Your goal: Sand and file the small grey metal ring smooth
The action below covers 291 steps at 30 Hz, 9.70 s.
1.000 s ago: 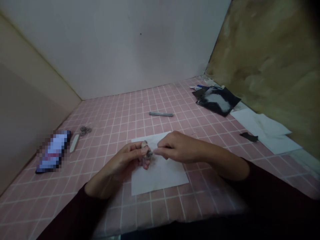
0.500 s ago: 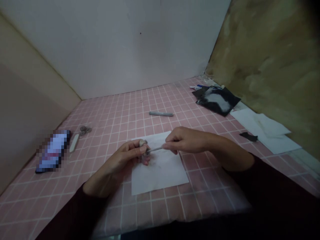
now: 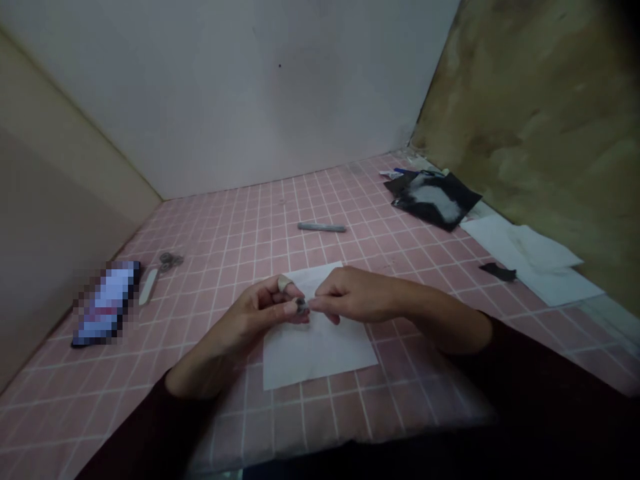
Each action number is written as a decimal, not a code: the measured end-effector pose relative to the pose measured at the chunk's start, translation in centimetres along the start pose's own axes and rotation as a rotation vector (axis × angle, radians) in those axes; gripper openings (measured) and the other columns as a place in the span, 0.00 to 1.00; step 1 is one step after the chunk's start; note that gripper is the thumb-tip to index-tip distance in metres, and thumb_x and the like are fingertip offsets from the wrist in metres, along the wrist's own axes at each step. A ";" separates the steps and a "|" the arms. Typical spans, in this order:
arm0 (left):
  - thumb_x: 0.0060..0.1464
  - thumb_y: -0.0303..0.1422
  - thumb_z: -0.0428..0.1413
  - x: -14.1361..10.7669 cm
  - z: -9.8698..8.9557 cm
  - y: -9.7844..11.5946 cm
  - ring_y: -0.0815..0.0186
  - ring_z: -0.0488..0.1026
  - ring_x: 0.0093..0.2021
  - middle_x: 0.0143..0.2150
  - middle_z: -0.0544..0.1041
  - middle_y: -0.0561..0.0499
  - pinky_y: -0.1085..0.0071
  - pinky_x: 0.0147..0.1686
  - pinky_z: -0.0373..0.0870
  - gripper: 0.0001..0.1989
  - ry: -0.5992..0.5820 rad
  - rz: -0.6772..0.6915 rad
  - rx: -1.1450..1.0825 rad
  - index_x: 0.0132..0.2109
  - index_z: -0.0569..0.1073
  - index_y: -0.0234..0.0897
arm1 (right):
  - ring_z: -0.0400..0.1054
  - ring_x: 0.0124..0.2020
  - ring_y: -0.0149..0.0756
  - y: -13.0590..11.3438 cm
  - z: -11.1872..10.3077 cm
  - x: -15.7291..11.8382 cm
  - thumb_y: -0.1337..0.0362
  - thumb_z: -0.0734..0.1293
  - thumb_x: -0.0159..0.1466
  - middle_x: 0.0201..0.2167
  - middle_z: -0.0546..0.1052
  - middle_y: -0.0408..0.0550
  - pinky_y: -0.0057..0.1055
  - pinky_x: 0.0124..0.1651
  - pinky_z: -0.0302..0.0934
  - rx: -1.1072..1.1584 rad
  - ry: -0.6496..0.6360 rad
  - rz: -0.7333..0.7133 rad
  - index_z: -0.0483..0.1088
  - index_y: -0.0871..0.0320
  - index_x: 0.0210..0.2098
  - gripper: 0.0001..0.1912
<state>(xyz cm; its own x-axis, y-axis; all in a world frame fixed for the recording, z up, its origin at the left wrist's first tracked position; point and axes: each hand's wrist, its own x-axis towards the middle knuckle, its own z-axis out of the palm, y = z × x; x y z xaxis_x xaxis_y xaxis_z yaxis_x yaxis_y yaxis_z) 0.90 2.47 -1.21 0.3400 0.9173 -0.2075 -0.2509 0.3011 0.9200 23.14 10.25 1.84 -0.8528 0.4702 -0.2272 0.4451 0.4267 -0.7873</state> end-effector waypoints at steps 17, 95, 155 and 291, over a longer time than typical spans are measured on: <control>0.48 0.27 0.67 0.1 0.2 -0.2 0.68 0.77 0.37 0.38 0.80 0.51 0.74 0.39 0.73 0.11 0.107 0.213 0.097 0.39 0.75 0.36 | 0.53 0.19 0.25 0.0 0.1 0.1 0.54 0.59 0.68 0.15 0.59 0.38 0.28 0.26 0.47 0.172 -0.017 0.069 0.68 0.62 0.21 0.23; 0.52 0.33 0.65 -0.1 0.2 0.1 0.68 0.75 0.30 0.29 0.78 0.49 0.74 0.34 0.69 0.09 -0.035 -0.025 -0.007 0.38 0.76 0.33 | 0.56 0.21 0.25 0.2 -0.1 0.0 0.58 0.60 0.67 0.17 0.63 0.39 0.28 0.30 0.48 -0.007 0.001 -0.074 0.69 0.62 0.22 0.20; 0.50 0.33 0.66 0.0 0.5 0.3 0.70 0.74 0.32 0.31 0.77 0.51 0.76 0.35 0.71 0.11 0.127 0.029 0.059 0.38 0.75 0.34 | 0.55 0.21 0.25 -0.6 0.1 -0.2 0.61 0.61 0.67 0.15 0.61 0.39 0.29 0.30 0.47 -0.101 0.115 -0.019 0.66 0.62 0.19 0.21; 0.49 0.30 0.67 0.0 0.3 -0.1 0.68 0.77 0.35 0.35 0.80 0.49 0.74 0.39 0.73 0.10 0.104 0.023 0.018 0.40 0.79 0.34 | 0.54 0.20 0.26 0.3 -0.3 0.0 0.57 0.59 0.67 0.16 0.60 0.39 0.29 0.29 0.48 0.011 0.011 -0.007 0.67 0.61 0.20 0.22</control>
<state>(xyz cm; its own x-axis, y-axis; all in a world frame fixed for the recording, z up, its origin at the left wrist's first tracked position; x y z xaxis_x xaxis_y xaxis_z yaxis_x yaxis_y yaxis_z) 1.15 2.34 -1.23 0.2382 0.9462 -0.2191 -0.2408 0.2761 0.9305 23.37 10.60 1.75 -0.8525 0.4762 -0.2154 0.4363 0.4215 -0.7950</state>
